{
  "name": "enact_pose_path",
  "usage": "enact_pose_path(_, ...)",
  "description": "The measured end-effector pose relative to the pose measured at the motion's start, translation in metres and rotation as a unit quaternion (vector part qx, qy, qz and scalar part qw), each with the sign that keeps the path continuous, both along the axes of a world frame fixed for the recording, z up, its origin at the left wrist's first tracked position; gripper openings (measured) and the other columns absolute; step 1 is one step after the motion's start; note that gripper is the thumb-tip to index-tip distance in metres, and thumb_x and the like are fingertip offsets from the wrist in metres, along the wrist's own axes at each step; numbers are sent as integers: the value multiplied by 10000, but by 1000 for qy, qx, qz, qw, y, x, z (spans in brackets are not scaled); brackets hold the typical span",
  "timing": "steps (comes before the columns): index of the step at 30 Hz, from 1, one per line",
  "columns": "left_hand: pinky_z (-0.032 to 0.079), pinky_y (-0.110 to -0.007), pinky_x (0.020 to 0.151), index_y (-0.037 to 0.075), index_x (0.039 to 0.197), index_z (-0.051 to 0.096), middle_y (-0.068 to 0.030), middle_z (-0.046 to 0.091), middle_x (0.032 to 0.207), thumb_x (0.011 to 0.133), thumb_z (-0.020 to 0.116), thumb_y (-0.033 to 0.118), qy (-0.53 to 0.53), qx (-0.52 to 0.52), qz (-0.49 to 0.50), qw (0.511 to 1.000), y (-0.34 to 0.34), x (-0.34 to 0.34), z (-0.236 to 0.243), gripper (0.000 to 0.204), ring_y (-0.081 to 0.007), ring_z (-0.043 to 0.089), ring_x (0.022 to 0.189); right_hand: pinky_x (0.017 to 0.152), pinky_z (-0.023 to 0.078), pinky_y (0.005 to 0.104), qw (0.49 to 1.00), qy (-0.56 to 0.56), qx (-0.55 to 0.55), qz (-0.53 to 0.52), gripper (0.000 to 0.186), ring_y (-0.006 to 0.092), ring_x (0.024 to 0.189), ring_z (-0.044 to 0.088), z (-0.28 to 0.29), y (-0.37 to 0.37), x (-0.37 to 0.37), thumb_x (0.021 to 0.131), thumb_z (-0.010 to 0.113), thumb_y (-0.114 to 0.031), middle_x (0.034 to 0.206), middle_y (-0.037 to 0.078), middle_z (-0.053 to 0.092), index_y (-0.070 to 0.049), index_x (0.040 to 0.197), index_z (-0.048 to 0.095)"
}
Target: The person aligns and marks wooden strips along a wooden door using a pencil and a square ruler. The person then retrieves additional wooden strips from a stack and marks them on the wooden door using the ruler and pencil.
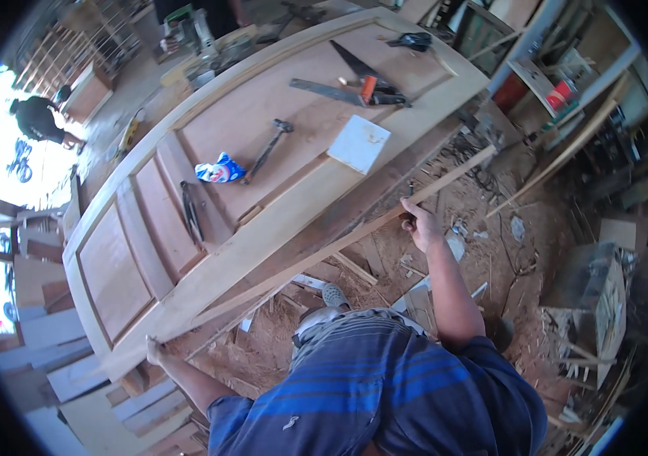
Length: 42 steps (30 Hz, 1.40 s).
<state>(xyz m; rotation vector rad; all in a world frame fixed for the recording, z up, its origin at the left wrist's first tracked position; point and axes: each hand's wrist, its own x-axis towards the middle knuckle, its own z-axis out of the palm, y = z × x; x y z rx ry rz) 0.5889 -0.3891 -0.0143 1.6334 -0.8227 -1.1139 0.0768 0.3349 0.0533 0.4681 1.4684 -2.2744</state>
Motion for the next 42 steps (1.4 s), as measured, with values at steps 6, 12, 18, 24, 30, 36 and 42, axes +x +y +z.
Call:
enact_pose_path(6,579,-438,722,-78,909,766,-116,728,811,944,820,310,-202,-2,-76,976,-6,-2,0,393,-271,690,732,636,397,269,1000,2,18,9,230,99,847,623,-2,-16,-12,1026,782,-278,1002,-47,643,-142,1186,689)
enact_pose_path(12,529,-487,1062,-60,1337,698,-280,726,1304,940,777,561,-645,-238,-77,722,44,-71,14,741,-418,700,1194,655,396,279,998,-11,29,49,228,99,854,630,-14,-37,-22,1028,782,-302,994,-51,658,-141,1169,703)
enact_pose_path(18,517,-459,1097,37,1293,729,-165,737,1335,880,885,206,-255,-371,-651,611,292,-312,120,472,-353,680,1273,663,395,282,995,2,49,84,244,98,857,641,-16,-81,-17,1035,772,-346,1032,-54,687,-153,1174,717)
enact_pose_path(24,543,-485,1027,60,1292,737,-178,733,1290,931,828,311,-204,-411,-751,475,391,-397,114,449,-394,682,1214,659,397,278,996,5,74,57,255,86,846,635,-13,-85,-21,1039,763,-359,1024,-45,691,-148,1174,720)
enact_pose_path(30,587,-448,871,95,1234,758,-145,776,1070,966,779,252,-165,-383,-733,537,385,-417,81,311,-376,744,973,630,402,265,989,17,112,93,233,79,831,627,-19,-67,-25,1045,754,-302,987,-39,663,-109,1171,722)
enact_pose_path(36,554,-470,897,86,1181,760,-131,768,1044,965,770,241,-200,-398,-698,561,379,-436,90,266,-356,721,1001,704,500,290,968,59,244,-3,323,97,818,671,-7,-24,-43,1013,787,-236,962,-13,697,-34,1261,745)
enact_pose_path(42,519,-466,960,102,1197,754,-107,768,1072,960,773,219,-261,-414,-638,594,374,-461,82,265,-347,700,1066,932,567,371,863,246,437,59,538,217,1048,698,-22,-19,-126,950,833,-228,1143,94,700,10,1392,639)
